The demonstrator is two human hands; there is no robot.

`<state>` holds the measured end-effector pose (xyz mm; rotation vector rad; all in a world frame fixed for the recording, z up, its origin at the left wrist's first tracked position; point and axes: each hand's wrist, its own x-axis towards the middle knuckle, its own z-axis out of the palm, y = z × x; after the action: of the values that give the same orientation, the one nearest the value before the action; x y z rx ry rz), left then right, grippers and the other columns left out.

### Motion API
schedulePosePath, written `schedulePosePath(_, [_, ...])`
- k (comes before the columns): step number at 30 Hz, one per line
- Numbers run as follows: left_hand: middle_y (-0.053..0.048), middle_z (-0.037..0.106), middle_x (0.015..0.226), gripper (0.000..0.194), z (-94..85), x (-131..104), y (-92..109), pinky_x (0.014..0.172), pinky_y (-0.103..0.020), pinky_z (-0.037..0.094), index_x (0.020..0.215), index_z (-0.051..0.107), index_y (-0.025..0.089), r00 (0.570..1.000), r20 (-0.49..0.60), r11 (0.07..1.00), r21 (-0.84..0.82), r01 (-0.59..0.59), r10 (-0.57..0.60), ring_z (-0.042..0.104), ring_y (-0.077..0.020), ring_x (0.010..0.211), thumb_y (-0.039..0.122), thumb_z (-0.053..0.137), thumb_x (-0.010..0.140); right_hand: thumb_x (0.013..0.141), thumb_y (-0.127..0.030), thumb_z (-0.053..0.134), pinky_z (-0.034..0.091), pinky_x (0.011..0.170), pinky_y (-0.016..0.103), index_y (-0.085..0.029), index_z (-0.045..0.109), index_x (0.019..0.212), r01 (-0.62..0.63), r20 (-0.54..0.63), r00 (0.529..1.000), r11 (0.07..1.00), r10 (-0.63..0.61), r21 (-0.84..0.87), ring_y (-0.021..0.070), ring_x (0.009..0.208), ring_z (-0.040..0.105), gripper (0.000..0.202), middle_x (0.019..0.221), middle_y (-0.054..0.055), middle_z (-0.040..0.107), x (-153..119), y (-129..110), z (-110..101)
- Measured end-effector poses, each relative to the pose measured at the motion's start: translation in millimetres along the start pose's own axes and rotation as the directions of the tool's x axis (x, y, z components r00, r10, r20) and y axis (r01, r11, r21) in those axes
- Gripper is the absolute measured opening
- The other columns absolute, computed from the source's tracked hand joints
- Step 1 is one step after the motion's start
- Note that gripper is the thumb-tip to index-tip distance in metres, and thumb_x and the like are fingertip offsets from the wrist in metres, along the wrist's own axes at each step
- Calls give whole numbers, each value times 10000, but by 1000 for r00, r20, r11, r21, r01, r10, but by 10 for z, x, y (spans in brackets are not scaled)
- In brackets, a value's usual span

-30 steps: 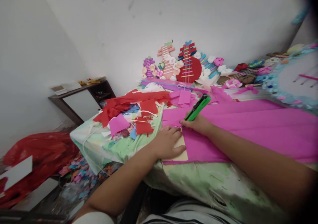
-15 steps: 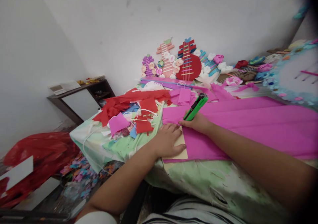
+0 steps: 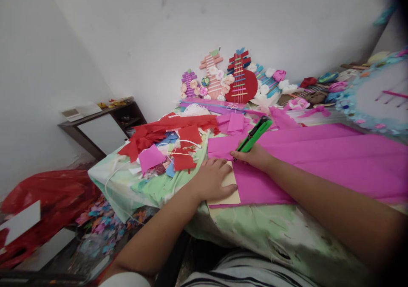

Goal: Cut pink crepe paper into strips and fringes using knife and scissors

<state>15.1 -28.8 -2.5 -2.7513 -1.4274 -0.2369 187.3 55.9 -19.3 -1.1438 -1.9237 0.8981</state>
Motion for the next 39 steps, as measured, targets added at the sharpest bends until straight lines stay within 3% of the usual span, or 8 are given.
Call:
schedulePosePath(9, [-91, 469, 1137, 417, -19, -9, -26, 926, -465, 314, 1039, 505, 203, 1000, 13, 999, -45, -2, 2, 383, -279, 1088, 500, 469, 749, 619, -505, 575, 351, 505, 231, -173, 465, 621, -31, 22, 999, 999, 32, -40, 99, 524, 449, 350, 544, -26, 484, -20, -44, 8])
schedulePosePath(16, [-126, 397, 1244, 504, -5, -51, -77, 961, -469, 288, 1105, 473, 200, 998, 28, 997, -62, 52, -50, 340, -302, 1165, 520, 503, 717, 603, -493, 588, 325, 501, 228, -180, 405, 597, 57, 40, 998, 987, -51, -148, 92, 529, 420, 363, 550, -41, 440, -9, -37, 34])
schedulePosePath(22, [-123, 422, 1226, 600, 8, -96, -116, 952, -467, 305, 1150, 462, 203, 995, 13, 994, -35, 104, -104, 357, -310, 1152, 586, 498, 690, 610, -470, 598, 347, 517, 233, -176, 433, 611, 12, 3, 1000, 997, -12, -71, 101, 546, 445, 337, 565, -30, 465, -14, -32, -5])
schedulePosePath(29, [-99, 417, 1259, 684, -33, -118, -210, 976, -486, 266, 1178, 459, 220, 990, 84, 990, -73, 121, -115, 340, -314, 1170, 622, 538, 631, 618, -482, 590, 365, 526, 233, -176, 444, 613, -14, 64, 998, 999, 18, -50, 108, 564, 471, 339, 584, -22, 504, -22, -31, -2])
schedulePosePath(33, [-80, 397, 1295, 560, -58, -114, -186, 1011, -497, 204, 1149, 500, 221, 992, 44, 990, -72, 120, -117, 255, -318, 1236, 535, 532, 686, 627, -478, 576, 360, 522, 235, -178, 438, 608, 15, 70, 998, 993, -7, -114, 107, 554, 474, 331, 584, -20, 522, -20, -34, 20])
schedulePosePath(36, [-63, 397, 1307, 476, -51, -95, -132, 1031, -482, 173, 1158, 501, 222, 998, -27, 996, -77, 47, -49, 215, -296, 1265, 466, 487, 750, 628, -470, 572, 356, 516, 233, -180, 434, 615, 39, 69, 997, 991, -30, -125, 104, 547, 466, 321, 583, -23, 518, -24, -45, 32])
schedulePosePath(39, [-78, 396, 1314, 522, -24, -73, -92, 1031, -444, 199, 1198, 470, 208, 995, -4, 991, -89, -103, 103, 273, -270, 1245, 487, 478, 757, 621, -463, 579, 361, 521, 237, -180, 437, 618, 35, 73, 997, 994, -27, -106, 106, 555, 466, 316, 584, -23, 509, -29, -62, 29])
